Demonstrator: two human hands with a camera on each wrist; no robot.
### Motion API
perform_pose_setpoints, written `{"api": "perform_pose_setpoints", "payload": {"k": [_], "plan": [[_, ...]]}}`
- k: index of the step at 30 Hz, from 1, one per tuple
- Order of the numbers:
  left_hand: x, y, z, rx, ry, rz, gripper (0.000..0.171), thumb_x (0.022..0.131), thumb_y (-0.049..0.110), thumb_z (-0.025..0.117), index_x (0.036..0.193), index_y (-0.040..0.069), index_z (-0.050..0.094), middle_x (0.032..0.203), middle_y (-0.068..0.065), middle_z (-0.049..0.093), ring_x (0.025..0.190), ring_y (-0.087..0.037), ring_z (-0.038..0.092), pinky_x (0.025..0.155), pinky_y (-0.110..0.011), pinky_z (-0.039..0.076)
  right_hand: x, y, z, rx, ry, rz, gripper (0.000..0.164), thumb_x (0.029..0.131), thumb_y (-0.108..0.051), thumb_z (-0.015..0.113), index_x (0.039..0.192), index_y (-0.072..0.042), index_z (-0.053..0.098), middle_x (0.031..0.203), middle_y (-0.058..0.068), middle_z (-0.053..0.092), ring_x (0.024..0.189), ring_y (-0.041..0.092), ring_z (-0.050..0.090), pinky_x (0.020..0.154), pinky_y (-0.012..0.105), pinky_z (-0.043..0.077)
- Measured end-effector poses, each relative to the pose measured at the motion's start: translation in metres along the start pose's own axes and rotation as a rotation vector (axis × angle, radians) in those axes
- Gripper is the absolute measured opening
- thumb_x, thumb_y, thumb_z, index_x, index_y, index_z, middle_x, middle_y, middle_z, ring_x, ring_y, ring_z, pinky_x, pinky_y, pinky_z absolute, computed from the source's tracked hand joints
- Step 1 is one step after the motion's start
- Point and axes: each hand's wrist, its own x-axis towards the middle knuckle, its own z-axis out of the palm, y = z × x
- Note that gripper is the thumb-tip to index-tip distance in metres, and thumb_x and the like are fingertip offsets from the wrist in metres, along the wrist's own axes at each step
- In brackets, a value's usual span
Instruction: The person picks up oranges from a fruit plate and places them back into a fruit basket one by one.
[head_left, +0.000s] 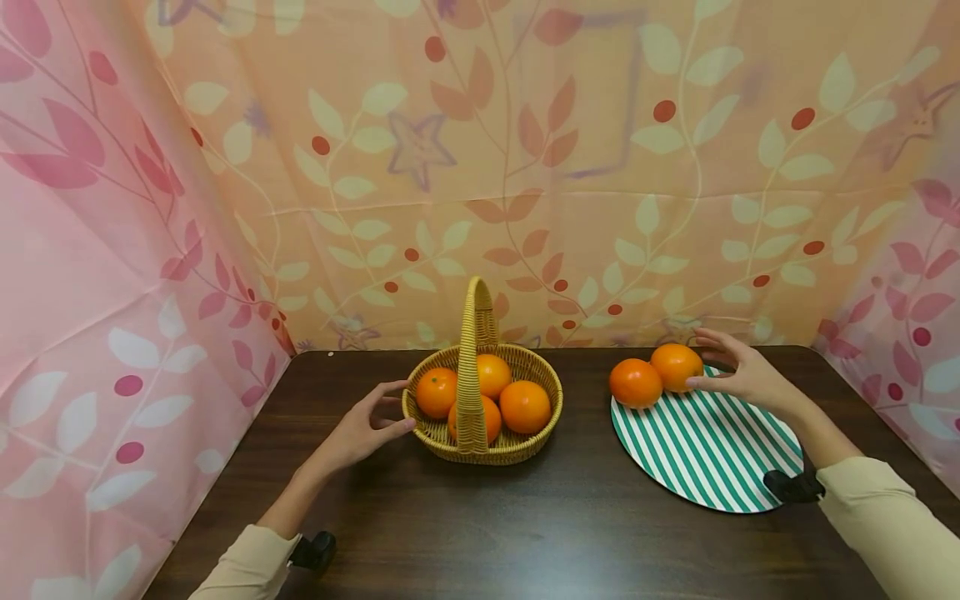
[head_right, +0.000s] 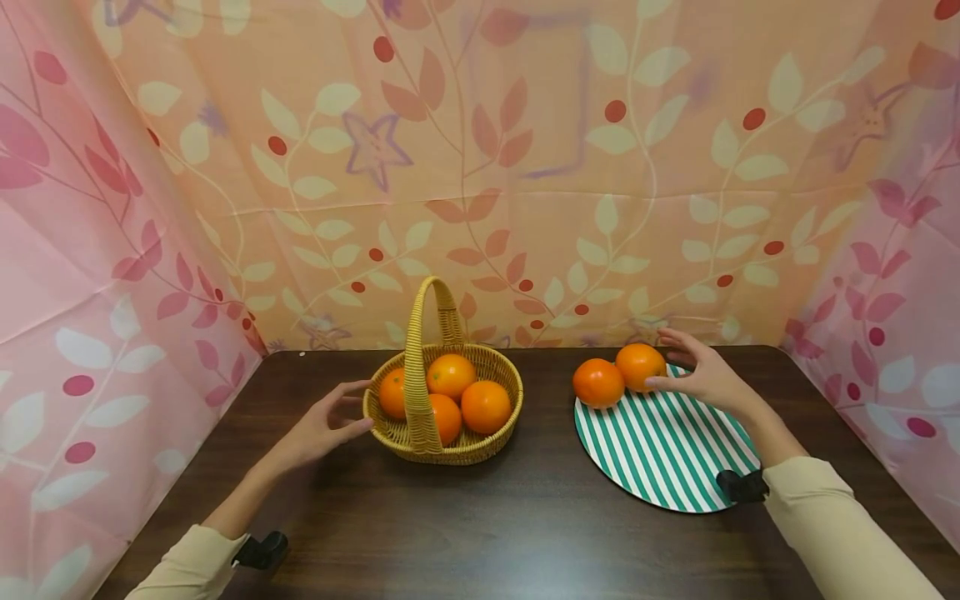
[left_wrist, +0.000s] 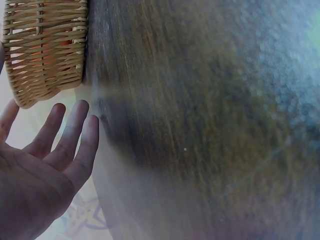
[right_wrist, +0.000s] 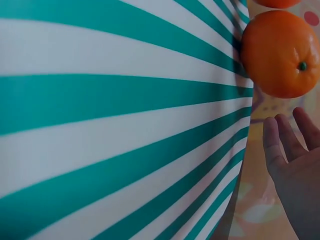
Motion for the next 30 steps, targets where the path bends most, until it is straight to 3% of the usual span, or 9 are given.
{"api": "perform_pose_setpoints", "payload": {"k": [3, 6, 8, 11, 13, 15, 18, 25, 30], "plan": [[0.0, 0.0, 0.0, -0.005, -0.004, -0.003, 0.064, 0.094, 0.021, 0.077, 0.15, 0.013, 0.046, 0.142, -0.021, 0.05, 0.12, -0.041, 0.058, 0.089, -0.043, 0.056, 0.003, 0.005, 0.001, 0.011, -0.026, 0.027, 0.086, 0.095, -0.011, 0.074, 0.161, -0.003, 0.02, 0.157, 0.03, 0.028, 0.135, 0.053, 0.035, 0.103, 0.051, 0.045], [-0.001, 0.0, 0.0, 0.002, -0.007, -0.002, 0.063, 0.095, 0.02, 0.076, 0.15, 0.013, 0.047, 0.141, -0.022, 0.05, 0.12, -0.042, 0.058, 0.088, -0.042, 0.056, 0.007, 0.008, 0.003, 0.002, -0.045, 0.038, 0.084, 0.095, -0.014, 0.075, 0.16, -0.001, 0.024, 0.155, 0.03, 0.032, 0.134, 0.053, 0.036, 0.1, 0.074, 0.032], [-0.001, 0.001, 0.0, 0.004, -0.01, -0.001, 0.063, 0.095, 0.02, 0.076, 0.15, 0.013, 0.046, 0.141, -0.023, 0.051, 0.12, -0.042, 0.058, 0.088, -0.042, 0.056, 0.01, 0.01, 0.004, -0.021, -0.051, 0.04, 0.078, 0.095, -0.016, 0.076, 0.157, -0.001, 0.031, 0.152, 0.028, 0.039, 0.131, 0.05, 0.041, 0.101, 0.069, 0.037], [-0.002, 0.002, 0.0, 0.004, -0.011, -0.002, 0.063, 0.095, 0.02, 0.076, 0.15, 0.013, 0.046, 0.14, -0.023, 0.051, 0.121, -0.042, 0.057, 0.089, -0.042, 0.056, 0.013, 0.013, 0.004, -0.046, -0.054, 0.04, 0.069, 0.095, -0.018, 0.075, 0.153, -0.002, 0.04, 0.147, 0.025, 0.046, 0.125, 0.044, 0.05, 0.097, 0.046, 0.05], [-0.002, 0.002, 0.0, 0.003, -0.011, 0.0, 0.063, 0.095, 0.02, 0.076, 0.15, 0.013, 0.046, 0.141, -0.023, 0.051, 0.122, -0.042, 0.056, 0.089, -0.043, 0.056, 0.014, 0.013, 0.004, -0.053, -0.053, 0.045, 0.067, 0.095, -0.02, 0.076, 0.152, -0.004, 0.043, 0.145, 0.023, 0.049, 0.123, 0.042, 0.053, 0.091, 0.029, 0.051], [-0.002, 0.002, 0.001, 0.005, -0.012, 0.001, 0.063, 0.095, 0.02, 0.076, 0.15, 0.013, 0.046, 0.141, -0.024, 0.051, 0.122, -0.043, 0.056, 0.089, -0.043, 0.056, 0.013, 0.011, 0.002, -0.056, -0.052, 0.053, 0.069, 0.095, -0.021, 0.076, 0.152, -0.003, 0.043, 0.146, 0.024, 0.047, 0.122, 0.042, 0.054, 0.087, 0.021, 0.049], [-0.001, 0.002, 0.001, 0.015, -0.014, -0.002, 0.063, 0.095, 0.02, 0.076, 0.15, 0.013, 0.046, 0.141, -0.025, 0.05, 0.121, -0.044, 0.057, 0.089, -0.043, 0.056, 0.012, 0.008, -0.001, -0.051, -0.041, 0.061, 0.07, 0.094, -0.021, 0.077, 0.152, -0.003, 0.043, 0.146, 0.024, 0.046, 0.121, 0.043, 0.055, 0.085, 0.02, 0.049], [0.0, 0.001, 0.002, 0.022, -0.009, -0.001, 0.063, 0.095, 0.02, 0.076, 0.15, 0.013, 0.046, 0.141, -0.024, 0.05, 0.122, -0.043, 0.056, 0.09, -0.043, 0.055, 0.009, 0.005, -0.011, -0.023, -0.005, 0.057, 0.068, 0.096, -0.017, 0.075, 0.152, -0.001, 0.041, 0.14, 0.024, 0.051, 0.112, 0.018, 0.062, 0.084, 0.021, 0.052], [0.0, 0.001, 0.001, 0.017, -0.006, 0.004, 0.063, 0.095, 0.019, 0.076, 0.15, 0.012, 0.046, 0.142, -0.023, 0.05, 0.125, -0.043, 0.054, 0.091, -0.042, 0.055, 0.011, -0.002, -0.016, -0.025, 0.002, 0.012, 0.066, 0.096, -0.013, 0.073, 0.152, 0.0, 0.041, 0.144, 0.023, 0.046, 0.11, 0.009, 0.059, 0.085, 0.017, 0.05]]}}
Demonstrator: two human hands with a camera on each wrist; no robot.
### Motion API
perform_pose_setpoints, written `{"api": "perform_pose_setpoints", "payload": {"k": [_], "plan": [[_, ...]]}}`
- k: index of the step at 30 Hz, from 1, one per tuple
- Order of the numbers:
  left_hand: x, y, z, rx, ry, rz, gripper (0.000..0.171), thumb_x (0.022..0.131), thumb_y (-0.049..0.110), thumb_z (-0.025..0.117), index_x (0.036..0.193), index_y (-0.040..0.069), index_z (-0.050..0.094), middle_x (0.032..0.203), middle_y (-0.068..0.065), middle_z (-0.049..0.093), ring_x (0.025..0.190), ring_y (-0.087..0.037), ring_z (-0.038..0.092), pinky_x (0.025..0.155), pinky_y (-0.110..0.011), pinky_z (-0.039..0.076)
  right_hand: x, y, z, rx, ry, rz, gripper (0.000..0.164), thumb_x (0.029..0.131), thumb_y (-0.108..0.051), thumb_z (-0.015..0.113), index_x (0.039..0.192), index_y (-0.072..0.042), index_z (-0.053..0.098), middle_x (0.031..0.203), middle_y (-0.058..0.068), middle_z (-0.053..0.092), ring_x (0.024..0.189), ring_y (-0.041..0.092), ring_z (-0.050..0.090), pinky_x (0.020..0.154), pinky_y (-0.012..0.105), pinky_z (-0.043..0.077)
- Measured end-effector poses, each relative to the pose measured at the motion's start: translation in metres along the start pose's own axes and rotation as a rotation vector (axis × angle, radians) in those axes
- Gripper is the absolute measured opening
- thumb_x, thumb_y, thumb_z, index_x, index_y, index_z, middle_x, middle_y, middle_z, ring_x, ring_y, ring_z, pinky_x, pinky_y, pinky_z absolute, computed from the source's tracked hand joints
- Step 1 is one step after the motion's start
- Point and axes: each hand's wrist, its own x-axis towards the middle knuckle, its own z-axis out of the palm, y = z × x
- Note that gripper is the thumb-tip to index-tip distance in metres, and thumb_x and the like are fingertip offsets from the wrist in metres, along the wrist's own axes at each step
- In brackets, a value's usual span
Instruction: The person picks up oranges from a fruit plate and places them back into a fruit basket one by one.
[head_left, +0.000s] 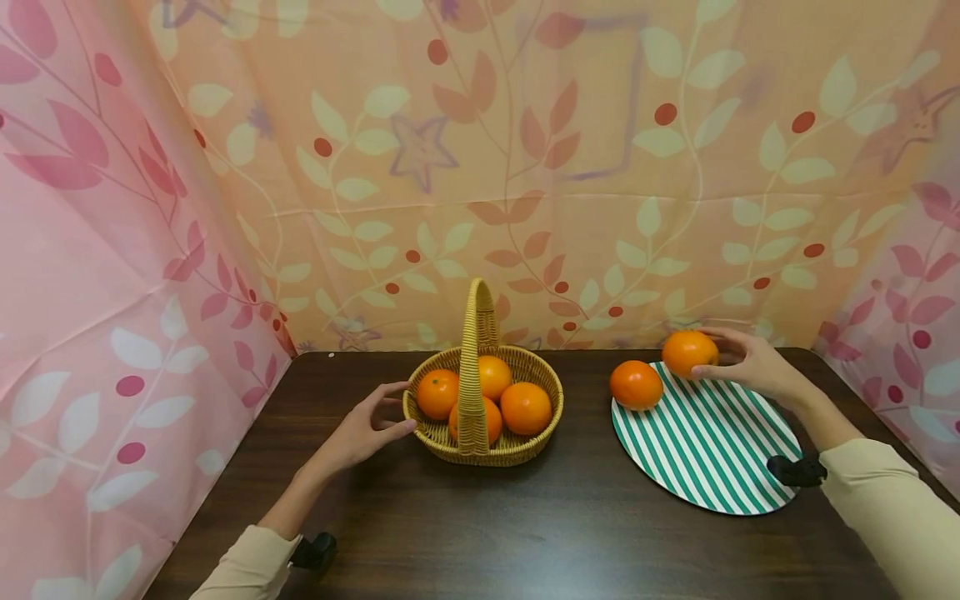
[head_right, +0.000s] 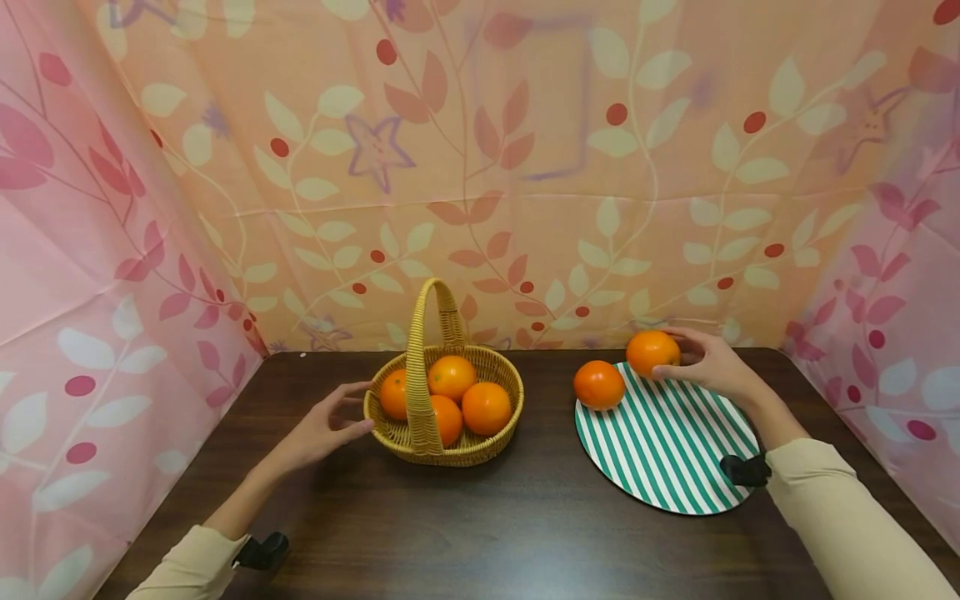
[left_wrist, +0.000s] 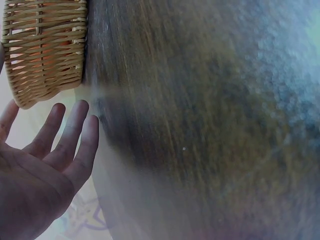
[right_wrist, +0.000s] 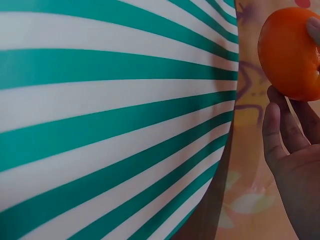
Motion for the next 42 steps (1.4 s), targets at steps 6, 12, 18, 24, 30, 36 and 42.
{"api": "perform_pose_setpoints", "payload": {"k": [6, 12, 18, 24, 30, 36, 42], "plan": [[0.0, 0.001, 0.0, -0.013, -0.002, 0.004, 0.063, 0.095, 0.019, 0.076, 0.15, 0.012, 0.046, 0.143, -0.023, 0.049, 0.126, -0.043, 0.053, 0.09, -0.04, 0.056, 0.007, -0.006, 0.0, -0.01, 0.019, -0.04, 0.063, 0.096, -0.011, 0.074, 0.151, -0.002, 0.044, 0.144, 0.019, 0.046, 0.118, 0.03, 0.057, 0.086, 0.018, 0.05], [0.0, 0.002, 0.0, -0.013, -0.001, -0.007, 0.063, 0.095, 0.02, 0.076, 0.15, 0.012, 0.046, 0.143, -0.022, 0.049, 0.127, -0.043, 0.052, 0.091, -0.043, 0.055, 0.015, -0.018, 0.004, -0.01, 0.036, -0.013, 0.064, 0.095, -0.016, 0.075, 0.151, -0.008, 0.045, 0.141, 0.017, 0.054, 0.121, 0.042, 0.057, 0.085, 0.022, 0.051], [0.0, 0.002, 0.0, -0.021, -0.004, -0.021, 0.063, 0.095, 0.02, 0.076, 0.15, 0.013, 0.046, 0.141, -0.024, 0.05, 0.123, -0.043, 0.056, 0.09, -0.044, 0.055, 0.024, -0.029, 0.011, 0.026, 0.046, -0.02, 0.065, 0.095, -0.016, 0.076, 0.152, -0.007, 0.045, 0.142, 0.018, 0.053, 0.121, 0.04, 0.057, 0.086, 0.022, 0.052], [0.0, 0.002, 0.0, -0.021, -0.006, -0.017, 0.063, 0.095, 0.02, 0.076, 0.15, 0.013, 0.046, 0.14, -0.024, 0.05, 0.121, -0.043, 0.057, 0.09, -0.045, 0.055, 0.039, -0.043, 0.019, 0.098, 0.037, -0.039, 0.065, 0.094, -0.014, 0.077, 0.151, -0.009, 0.047, 0.142, 0.016, 0.053, 0.121, 0.036, 0.058, 0.087, 0.024, 0.054], [0.0, 0.002, 0.0, -0.015, -0.004, -0.014, 0.063, 0.095, 0.019, 0.076, 0.15, 0.012, 0.046, 0.14, -0.023, 0.051, 0.122, -0.043, 0.056, 0.09, -0.043, 0.055, 0.056, -0.057, 0.03, 0.181, 0.006, -0.061, 0.065, 0.092, -0.008, 0.078, 0.149, -0.008, 0.049, 0.139, 0.017, 0.055, 0.116, 0.03, 0.063, 0.086, 0.029, 0.056], [0.0, 0.001, -0.001, -0.011, -0.002, -0.008, 0.063, 0.095, 0.019, 0.076, 0.15, 0.012, 0.046, 0.14, -0.023, 0.051, 0.125, -0.043, 0.053, 0.092, -0.044, 0.054, 0.077, -0.075, 0.046, 0.235, -0.037, -0.103, 0.064, 0.091, -0.006, 0.079, 0.148, -0.005, 0.05, 0.137, 0.02, 0.056, 0.111, 0.03, 0.066, 0.085, 0.033, 0.057], [0.0, 0.002, -0.001, -0.017, -0.01, -0.013, 0.064, 0.096, 0.019, 0.075, 0.151, 0.012, 0.045, 0.137, -0.024, 0.052, 0.123, -0.043, 0.056, 0.091, -0.045, 0.055, 0.093, -0.092, 0.062, 0.238, -0.09, -0.14, 0.068, 0.092, -0.008, 0.077, 0.151, 0.0, 0.045, 0.139, 0.025, 0.054, 0.114, 0.038, 0.063, 0.085, 0.034, 0.057]]}}
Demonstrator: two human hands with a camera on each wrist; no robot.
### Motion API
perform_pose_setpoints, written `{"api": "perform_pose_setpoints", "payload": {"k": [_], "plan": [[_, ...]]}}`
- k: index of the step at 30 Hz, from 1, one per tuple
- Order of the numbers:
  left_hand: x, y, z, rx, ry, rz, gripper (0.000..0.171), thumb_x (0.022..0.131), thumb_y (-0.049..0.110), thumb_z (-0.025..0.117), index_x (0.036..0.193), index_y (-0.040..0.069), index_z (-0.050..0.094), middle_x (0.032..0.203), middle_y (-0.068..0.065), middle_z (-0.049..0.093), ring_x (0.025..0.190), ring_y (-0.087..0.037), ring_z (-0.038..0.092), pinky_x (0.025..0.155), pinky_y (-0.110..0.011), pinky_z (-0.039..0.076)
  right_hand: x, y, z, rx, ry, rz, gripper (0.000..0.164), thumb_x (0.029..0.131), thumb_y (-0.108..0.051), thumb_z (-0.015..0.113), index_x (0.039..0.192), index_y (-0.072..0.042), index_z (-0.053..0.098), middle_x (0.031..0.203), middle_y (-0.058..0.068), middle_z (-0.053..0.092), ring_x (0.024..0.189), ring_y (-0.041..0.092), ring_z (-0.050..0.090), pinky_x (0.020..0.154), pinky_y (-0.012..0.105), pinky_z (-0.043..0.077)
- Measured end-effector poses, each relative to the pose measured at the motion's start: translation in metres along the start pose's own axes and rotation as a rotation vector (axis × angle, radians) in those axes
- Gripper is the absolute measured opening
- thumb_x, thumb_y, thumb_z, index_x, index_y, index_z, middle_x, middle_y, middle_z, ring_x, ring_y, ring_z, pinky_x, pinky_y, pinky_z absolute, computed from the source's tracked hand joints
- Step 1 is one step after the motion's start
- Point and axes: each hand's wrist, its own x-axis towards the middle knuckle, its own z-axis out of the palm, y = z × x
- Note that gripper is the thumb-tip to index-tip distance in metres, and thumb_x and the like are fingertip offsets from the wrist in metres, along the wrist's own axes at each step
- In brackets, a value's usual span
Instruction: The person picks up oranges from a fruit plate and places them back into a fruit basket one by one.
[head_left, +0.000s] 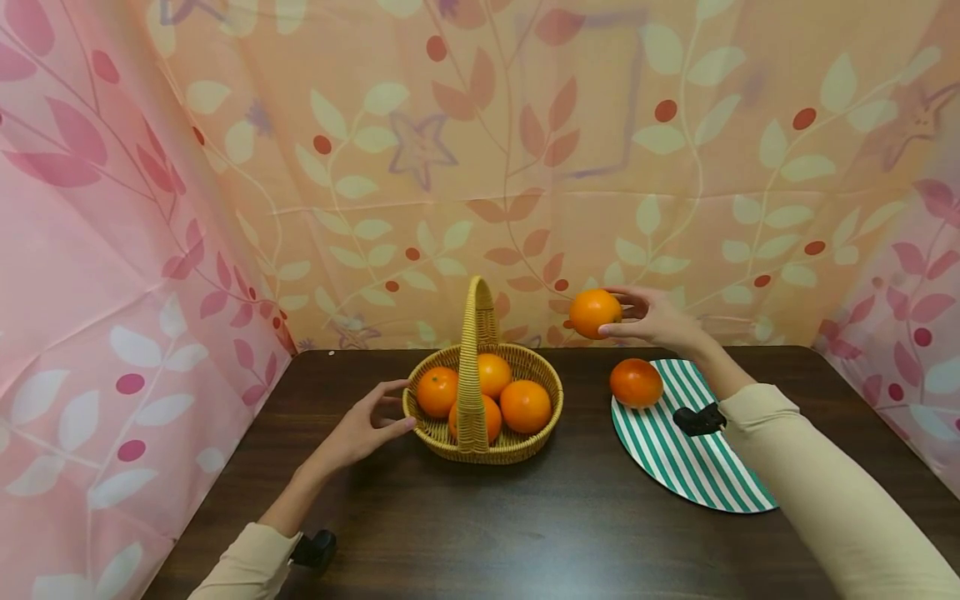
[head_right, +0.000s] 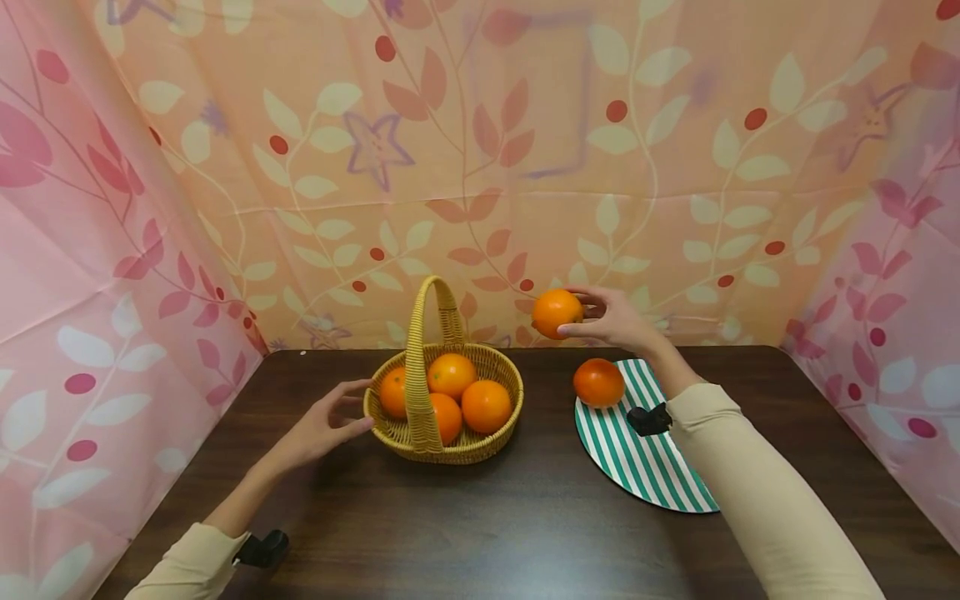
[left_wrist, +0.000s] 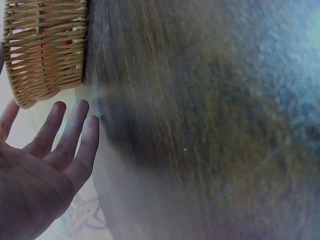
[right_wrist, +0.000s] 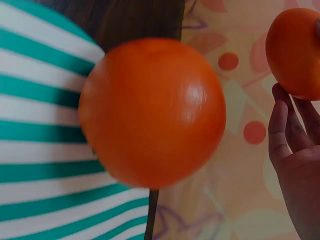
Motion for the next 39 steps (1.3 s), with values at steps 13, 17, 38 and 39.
{"api": "perform_pose_setpoints", "payload": {"k": [13, 17, 38, 39], "plan": [[-0.001, 0.003, -0.001, -0.016, 0.0, 0.0, 0.065, 0.095, 0.018, 0.076, 0.151, 0.011, 0.044, 0.137, -0.025, 0.053, 0.123, -0.044, 0.055, 0.092, -0.045, 0.054, 0.028, -0.013, 0.043, 0.049, -0.055, 0.0, 0.07, 0.088, -0.011, 0.082, 0.149, -0.006, 0.05, 0.14, 0.017, 0.056, 0.116, 0.033, 0.063, 0.091, 0.036, 0.055], [-0.001, 0.002, -0.001, -0.015, 0.004, 0.001, 0.065, 0.095, 0.017, 0.076, 0.151, 0.01, 0.044, 0.137, -0.025, 0.053, 0.121, -0.044, 0.057, 0.091, -0.046, 0.055, 0.036, -0.014, 0.058, 0.081, -0.086, -0.056, 0.069, 0.085, -0.004, 0.083, 0.147, -0.004, 0.051, 0.137, 0.018, 0.058, 0.113, 0.034, 0.064, 0.094, 0.037, 0.053], [0.001, -0.003, -0.001, -0.016, 0.002, -0.002, 0.065, 0.096, 0.017, 0.075, 0.152, 0.009, 0.043, 0.138, -0.027, 0.051, 0.121, -0.045, 0.057, 0.091, -0.049, 0.054, 0.041, 0.004, 0.099, 0.067, -0.165, -0.105, 0.07, 0.081, -0.001, 0.086, 0.144, -0.002, 0.055, 0.133, 0.016, 0.061, 0.116, 0.035, 0.062, 0.103, 0.056, 0.044], [0.0, -0.002, -0.001, -0.013, 0.003, -0.003, 0.065, 0.096, 0.017, 0.075, 0.151, 0.01, 0.043, 0.138, -0.026, 0.052, 0.121, -0.045, 0.057, 0.091, -0.049, 0.054, 0.041, 0.004, 0.1, 0.064, -0.165, -0.108, 0.07, 0.081, 0.0, 0.086, 0.144, -0.002, 0.055, 0.133, 0.016, 0.061, 0.117, 0.034, 0.061, 0.102, 0.056, 0.044]]}}
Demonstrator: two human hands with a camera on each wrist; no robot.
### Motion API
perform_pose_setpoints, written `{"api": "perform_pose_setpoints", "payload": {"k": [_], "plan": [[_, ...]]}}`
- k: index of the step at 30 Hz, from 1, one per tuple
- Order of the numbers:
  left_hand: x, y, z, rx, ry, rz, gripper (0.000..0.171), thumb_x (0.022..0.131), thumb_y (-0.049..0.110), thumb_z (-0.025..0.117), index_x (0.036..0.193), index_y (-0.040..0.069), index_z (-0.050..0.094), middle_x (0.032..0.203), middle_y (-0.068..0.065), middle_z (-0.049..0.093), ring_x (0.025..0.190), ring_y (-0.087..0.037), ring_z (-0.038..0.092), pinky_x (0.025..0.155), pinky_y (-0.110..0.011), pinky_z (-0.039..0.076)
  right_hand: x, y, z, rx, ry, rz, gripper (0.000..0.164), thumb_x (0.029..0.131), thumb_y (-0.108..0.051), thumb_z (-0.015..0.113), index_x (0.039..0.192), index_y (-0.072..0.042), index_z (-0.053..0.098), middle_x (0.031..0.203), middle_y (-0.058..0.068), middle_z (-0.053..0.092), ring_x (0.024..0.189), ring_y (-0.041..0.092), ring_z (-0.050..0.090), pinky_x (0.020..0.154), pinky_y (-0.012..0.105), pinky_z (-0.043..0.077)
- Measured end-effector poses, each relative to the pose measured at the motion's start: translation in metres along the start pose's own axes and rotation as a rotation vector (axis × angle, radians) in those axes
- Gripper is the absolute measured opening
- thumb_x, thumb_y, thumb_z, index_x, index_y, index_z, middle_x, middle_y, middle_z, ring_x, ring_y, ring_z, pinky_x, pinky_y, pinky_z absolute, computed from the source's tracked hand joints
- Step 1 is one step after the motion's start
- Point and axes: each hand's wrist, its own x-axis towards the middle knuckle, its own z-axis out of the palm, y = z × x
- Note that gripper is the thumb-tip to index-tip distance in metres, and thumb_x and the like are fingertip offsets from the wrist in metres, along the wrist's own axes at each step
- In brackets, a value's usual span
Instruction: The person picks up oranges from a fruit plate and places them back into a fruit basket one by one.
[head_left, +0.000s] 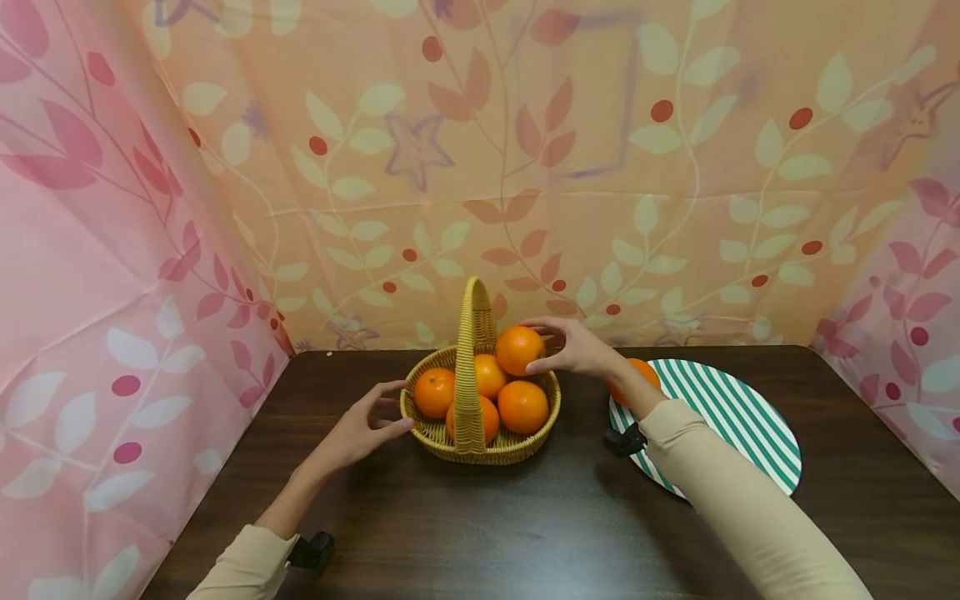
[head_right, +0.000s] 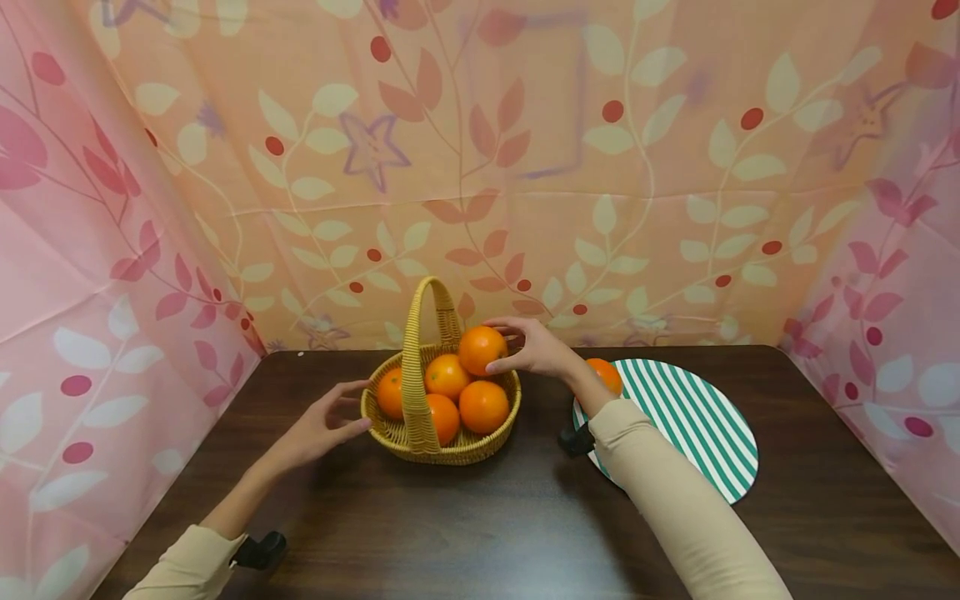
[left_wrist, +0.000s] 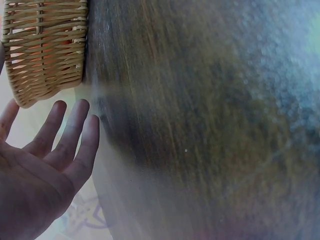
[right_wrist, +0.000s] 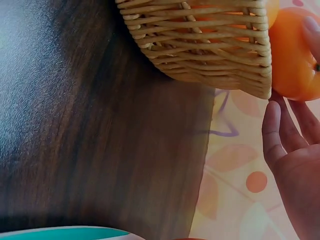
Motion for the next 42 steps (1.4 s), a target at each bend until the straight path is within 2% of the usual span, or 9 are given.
{"api": "perform_pose_setpoints", "payload": {"k": [6, 12, 17, 20, 25, 29, 37, 42], "plan": [[-0.001, 0.004, 0.001, 0.009, 0.0, 0.001, 0.064, 0.095, 0.019, 0.076, 0.151, 0.013, 0.046, 0.139, -0.023, 0.052, 0.125, -0.043, 0.054, 0.093, -0.047, 0.054, -0.003, -0.002, -0.002, -0.015, -0.019, 0.031, 0.073, 0.081, -0.002, 0.086, 0.146, -0.003, 0.053, 0.137, 0.016, 0.059, 0.12, 0.034, 0.059, 0.101, 0.054, 0.045], [-0.001, 0.006, 0.001, 0.011, -0.006, -0.002, 0.063, 0.095, 0.019, 0.076, 0.151, 0.013, 0.046, 0.138, -0.024, 0.052, 0.122, -0.045, 0.056, 0.092, -0.048, 0.054, -0.011, -0.007, -0.016, 0.013, -0.054, 0.086, 0.075, 0.084, -0.004, 0.084, 0.149, 0.002, 0.046, 0.144, 0.02, 0.052, 0.124, 0.038, 0.056, 0.105, 0.056, 0.042], [0.0, 0.005, 0.001, 0.001, -0.01, -0.008, 0.064, 0.095, 0.019, 0.075, 0.151, 0.012, 0.044, 0.136, -0.027, 0.052, 0.119, -0.046, 0.058, 0.09, -0.049, 0.055, -0.02, -0.012, -0.034, 0.009, -0.012, 0.098, 0.061, 0.086, -0.003, 0.082, 0.141, 0.004, 0.054, 0.137, 0.027, 0.056, 0.121, 0.047, 0.057, 0.099, 0.047, 0.05], [0.0, 0.004, 0.001, -0.005, -0.011, -0.008, 0.065, 0.096, 0.018, 0.075, 0.151, 0.011, 0.044, 0.137, -0.028, 0.052, 0.118, -0.046, 0.059, 0.09, -0.049, 0.055, -0.028, -0.013, -0.046, -0.01, 0.042, 0.095, 0.049, 0.088, -0.002, 0.08, 0.132, 0.008, 0.06, 0.128, 0.026, 0.062, 0.113, 0.049, 0.061, 0.091, 0.041, 0.055], [0.0, 0.003, 0.0, -0.013, -0.009, -0.009, 0.064, 0.096, 0.018, 0.075, 0.151, 0.011, 0.043, 0.138, -0.028, 0.051, 0.117, -0.045, 0.06, 0.09, -0.049, 0.055, -0.046, -0.01, -0.065, -0.1, 0.115, 0.09, 0.035, 0.09, -0.007, 0.079, 0.122, 0.004, 0.068, 0.119, 0.019, 0.068, 0.103, 0.043, 0.066, 0.083, 0.035, 0.058], [0.0, 0.002, -0.001, -0.011, -0.007, -0.011, 0.065, 0.096, 0.018, 0.075, 0.152, 0.011, 0.043, 0.137, -0.028, 0.051, 0.117, -0.044, 0.06, 0.09, -0.049, 0.055, -0.061, -0.005, -0.078, -0.135, 0.141, 0.084, 0.03, 0.092, -0.008, 0.077, 0.119, 0.002, 0.069, 0.117, 0.022, 0.068, 0.1, 0.04, 0.068, 0.083, 0.029, 0.057], [-0.001, 0.0, 0.0, -0.006, -0.007, -0.017, 0.065, 0.096, 0.019, 0.075, 0.152, 0.011, 0.042, 0.139, -0.028, 0.049, 0.116, -0.044, 0.061, 0.089, -0.049, 0.055, -0.09, -0.003, -0.098, -0.109, 0.182, 0.134, 0.034, 0.096, -0.009, 0.073, 0.126, 0.004, 0.065, 0.122, 0.029, 0.062, 0.102, 0.03, 0.068, 0.085, 0.027, 0.055], [-0.001, 0.0, 0.0, -0.008, -0.01, -0.016, 0.065, 0.096, 0.019, 0.074, 0.152, 0.011, 0.042, 0.139, -0.029, 0.049, 0.115, -0.045, 0.061, 0.089, -0.049, 0.055, -0.105, 0.003, -0.105, -0.124, 0.206, 0.126, 0.035, 0.096, -0.007, 0.073, 0.127, 0.008, 0.063, 0.123, 0.032, 0.061, 0.101, 0.022, 0.07, 0.084, 0.027, 0.056]]}}
